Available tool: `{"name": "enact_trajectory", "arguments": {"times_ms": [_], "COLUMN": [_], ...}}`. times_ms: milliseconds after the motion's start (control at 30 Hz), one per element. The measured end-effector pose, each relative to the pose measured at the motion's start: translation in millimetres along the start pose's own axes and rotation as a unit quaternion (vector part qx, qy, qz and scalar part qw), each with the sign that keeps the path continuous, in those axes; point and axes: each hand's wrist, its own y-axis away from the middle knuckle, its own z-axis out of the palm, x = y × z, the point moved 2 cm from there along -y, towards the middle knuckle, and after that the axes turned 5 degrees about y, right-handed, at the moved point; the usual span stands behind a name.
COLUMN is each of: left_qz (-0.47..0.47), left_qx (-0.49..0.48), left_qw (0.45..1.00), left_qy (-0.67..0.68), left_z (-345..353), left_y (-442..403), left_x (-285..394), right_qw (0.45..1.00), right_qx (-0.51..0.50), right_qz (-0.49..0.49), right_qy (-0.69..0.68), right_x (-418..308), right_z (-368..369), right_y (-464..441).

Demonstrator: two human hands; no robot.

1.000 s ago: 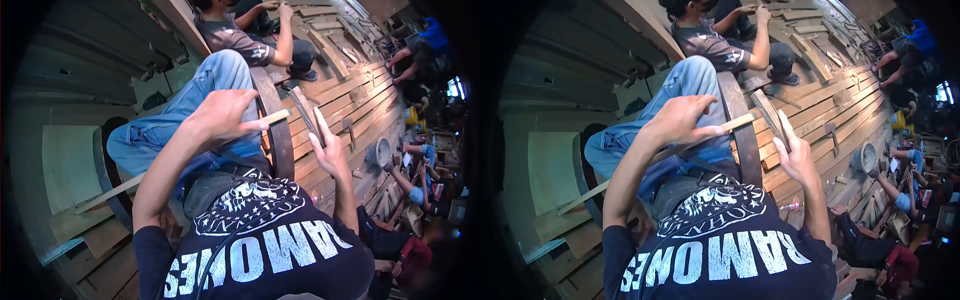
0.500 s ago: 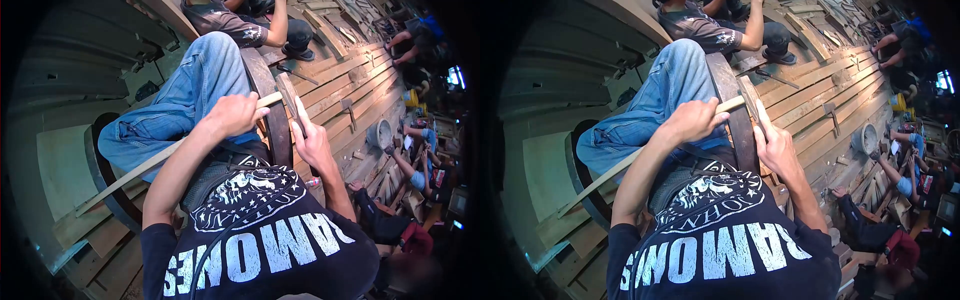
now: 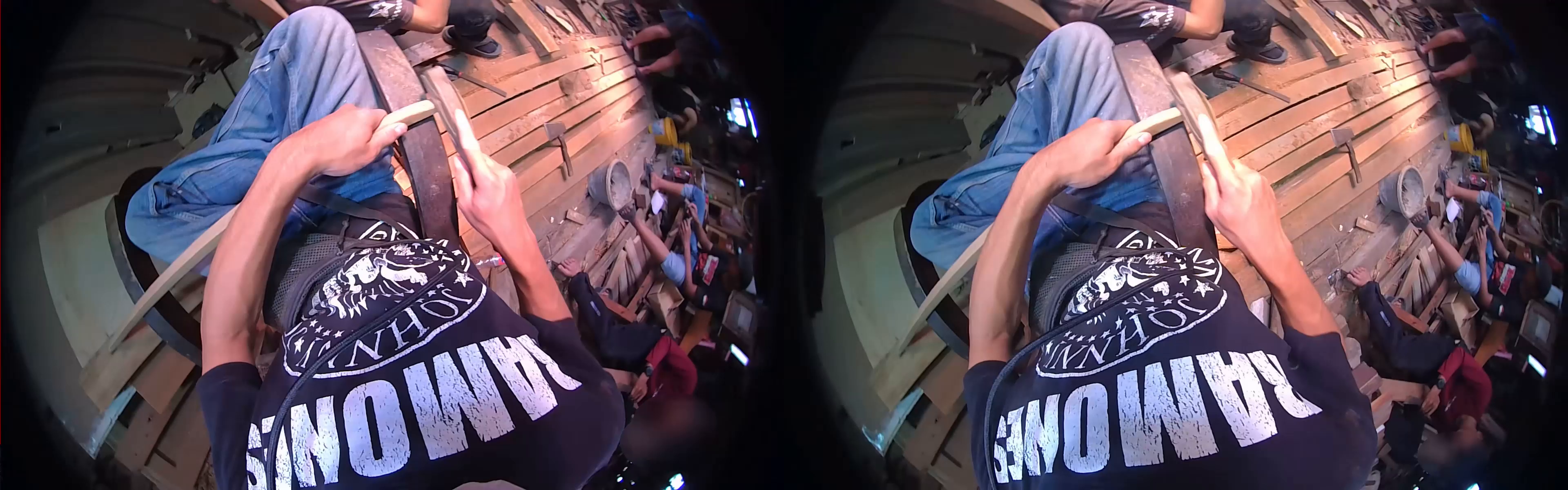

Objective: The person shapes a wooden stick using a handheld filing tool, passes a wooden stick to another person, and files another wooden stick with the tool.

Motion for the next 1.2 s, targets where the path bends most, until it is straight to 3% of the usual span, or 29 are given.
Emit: {"name": "enact_trajectory", "arguments": {"times_ms": [567, 700, 1100, 1200], "left_qz": [-0.016, -0.007, -0.012, -0.015], "left_qx": [-0.037, -0.034, -0.024, -0.025], "left_qw": [0.999, 0.999, 1.000, 0.999], "left_qy": [0.030, 0.039, 0.012, 0.019], "left_z": [-2.6, -0.5, 0.1, 1.0], "left_y": [-2.8, -4.4, -4.7, -3.1], "left_x": [-7.0, -12.0, -11.5, -11.1], "right_qw": [0.999, 0.999, 0.995, 0.997], "right_qx": [-0.014, 0.006, -0.048, -0.012], "right_qz": [0.034, -0.012, 0.017, -0.018], "right_qy": [0.019, 0.045, 0.083, 0.071], "right_x": [2.6, 4.3, -0.8, 0.1], "right_z": [14.2, 14.7, 7.0, 11.7], "right_y": [-10.9, -12.2, -6.2, -2.1]}}
